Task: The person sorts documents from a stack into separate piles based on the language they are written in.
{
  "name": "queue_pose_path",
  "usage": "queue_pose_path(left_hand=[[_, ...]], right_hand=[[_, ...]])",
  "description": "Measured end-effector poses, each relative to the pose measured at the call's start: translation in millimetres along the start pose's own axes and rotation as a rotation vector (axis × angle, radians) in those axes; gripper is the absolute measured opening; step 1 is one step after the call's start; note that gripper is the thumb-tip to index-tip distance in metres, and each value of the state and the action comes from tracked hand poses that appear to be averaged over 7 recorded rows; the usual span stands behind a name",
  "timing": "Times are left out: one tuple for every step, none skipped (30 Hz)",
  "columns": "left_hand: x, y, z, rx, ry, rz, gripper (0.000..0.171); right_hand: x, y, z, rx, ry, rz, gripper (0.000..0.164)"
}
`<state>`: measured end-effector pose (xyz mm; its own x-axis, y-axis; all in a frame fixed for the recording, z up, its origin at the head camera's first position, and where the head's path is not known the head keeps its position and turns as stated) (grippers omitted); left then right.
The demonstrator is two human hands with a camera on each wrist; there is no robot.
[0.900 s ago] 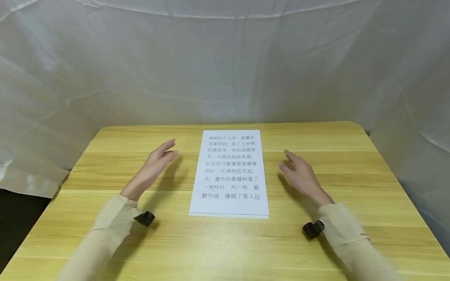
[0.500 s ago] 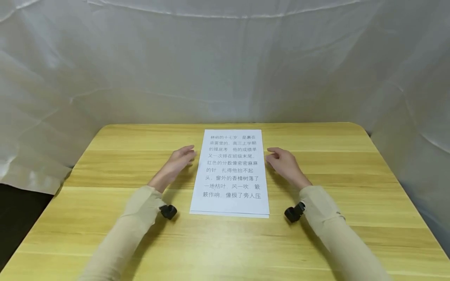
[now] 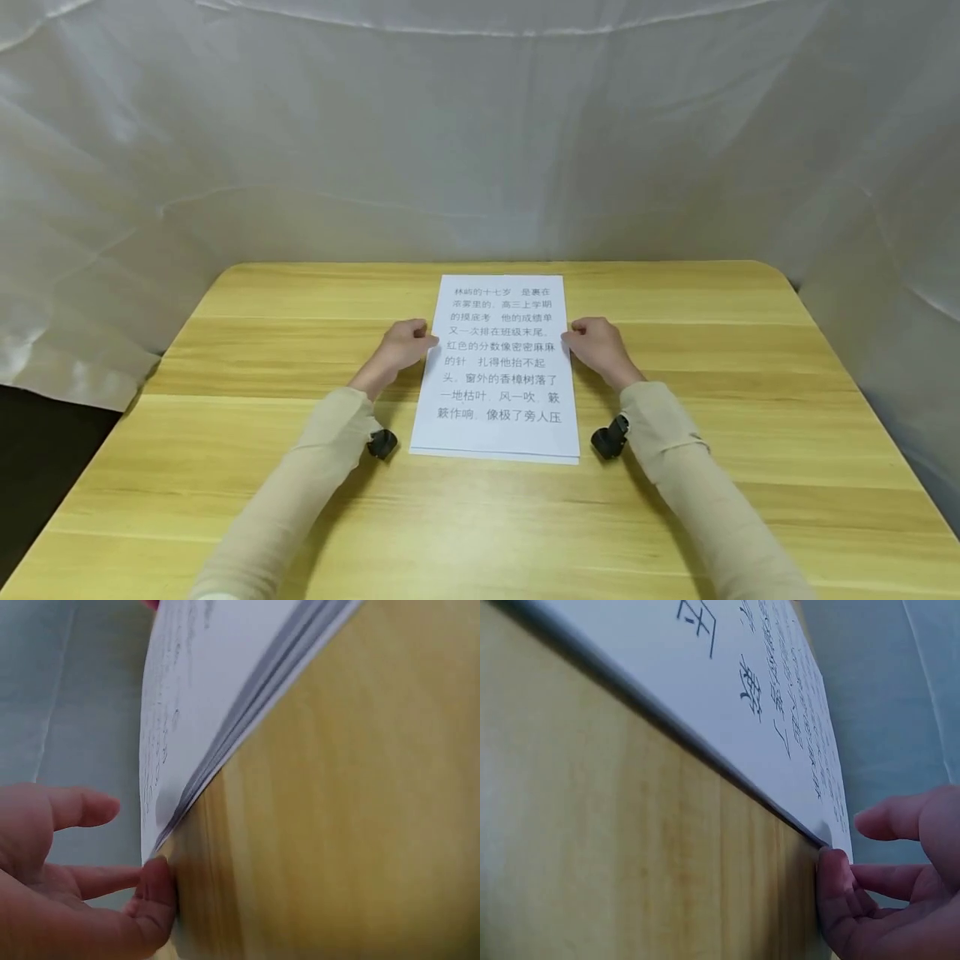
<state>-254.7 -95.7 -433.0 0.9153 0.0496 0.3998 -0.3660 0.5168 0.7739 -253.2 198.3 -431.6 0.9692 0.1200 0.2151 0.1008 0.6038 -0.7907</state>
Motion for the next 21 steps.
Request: queue_pose_path(left_hand=[[-0.4, 1.1, -1.3, -0.018, 0.007, 0.001, 0.026], [-0.9, 2.3, -2.5, -0.032, 0.011, 0.001, 0.024], [-1.0, 3.4, -3.8, -0.038, 0.009, 0.000, 0.021], [-0.8, 4.1, -4.7, -0.046, 0.007, -0.001, 0.016], [-0.2, 4.8, -5.3, -0.046, 0.004, -0.001, 0.013], [0.1, 4.9, -5.7, -0.038, 0.000, 0.003, 0.010], [0.6, 5.3, -5.7, -0.028, -0.004, 0.003, 0.013], [1.2, 5.4, -5.2, -0.021, -0.006, 0.005, 0.016], [1.8, 5.3, -4.8, -0.013, -0.009, 0.008, 0.018], [2.1, 5.2, -4.3, -0.007, -0.011, 0.011, 0.020], [2.5, 5.0, -4.0, -0.001, -0.014, 0.016, 0.020], [2.3, 4.6, -3.7, 0.003, -0.014, 0.021, 0.022], [2.6, 4.4, -3.4, 0.003, -0.015, 0.023, 0.022], [2.8, 4.4, -3.1, 0.002, -0.014, 0.026, 0.021], [2.9, 4.4, -3.2, 0.001, -0.014, 0.026, 0.021], [3.2, 4.5, -3.5, 0.003, -0.016, 0.025, 0.021], [3.4, 4.7, -3.8, 0.004, -0.018, 0.023, 0.021], [3.7, 4.9, -4.3, 0.005, -0.019, 0.019, 0.020], [3.9, 5.1, -4.7, 0.009, -0.021, 0.015, 0.019], [4.2, 5.4, -5.2, 0.014, -0.021, 0.009, 0.018], [4.3, 5.5, -5.7, 0.019, -0.019, 0.002, 0.017]], right_hand=[[-0.3, 0.0, -0.4, 0.007, -0.001, 0.002, 0.053], [-0.5, -0.4, -1.0, 0.011, -0.002, 0.004, 0.053], [-0.7, -0.7, -1.5, 0.011, -0.003, 0.005, 0.052], [-0.6, -1.4, -2.1, 0.012, -0.003, 0.007, 0.051], [-0.7, -1.6, -2.7, 0.012, -0.003, 0.008, 0.050], [-0.6, -2.1, -3.5, 0.010, -0.003, 0.009, 0.050], [0.0, -3.0, -4.2, 0.008, -0.001, 0.010, 0.049], [0.5, -3.6, -4.8, 0.005, 0.001, 0.009, 0.049], [1.2, -4.3, -5.5, 0.002, 0.003, 0.007, 0.049], [1.7, -4.6, -6.2, 0.001, 0.003, 0.005, 0.049], [2.4, -5.4, -7.0, 0.004, 0.002, 0.003, 0.050], [3.1, -6.1, -7.6, 0.008, 0.002, 0.002, 0.050], [3.7, -6.4, -8.2, 0.013, 0.001, 0.001, 0.051], [4.2, -6.8, -8.8, 0.019, 0.000, 0.002, 0.052], [4.7, -6.9, -9.3, 0.022, -0.001, 0.002, 0.053], [5.2, -6.8, -9.7, 0.026, -0.001, 0.005, 0.054], [5.9, -6.9, -10.0, 0.028, 0.000, 0.009, 0.055], [6.4, -6.2, -10.2, 0.025, 0.001, 0.011, 0.056], [7.1, -5.8, -10.6, 0.020, 0.002, 0.014, 0.057], [7.8, -5.8, -10.9, 0.013, 0.005, 0.018, 0.058], [8.2, -5.2, -11.1, 0.008, 0.008, 0.021, 0.058]])
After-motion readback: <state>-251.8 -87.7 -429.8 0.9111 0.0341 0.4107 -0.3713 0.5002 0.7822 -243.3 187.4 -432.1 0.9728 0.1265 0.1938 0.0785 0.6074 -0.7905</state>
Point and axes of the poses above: each hand's wrist, its own x-axis away from the middle knuckle, its own z-axis out of the back of the hand, y = z × x, the point moved 6 cm from there along -x, towards the middle knuckle, and after that the axes turned 7 degrees about z, right-handed, at the moved point
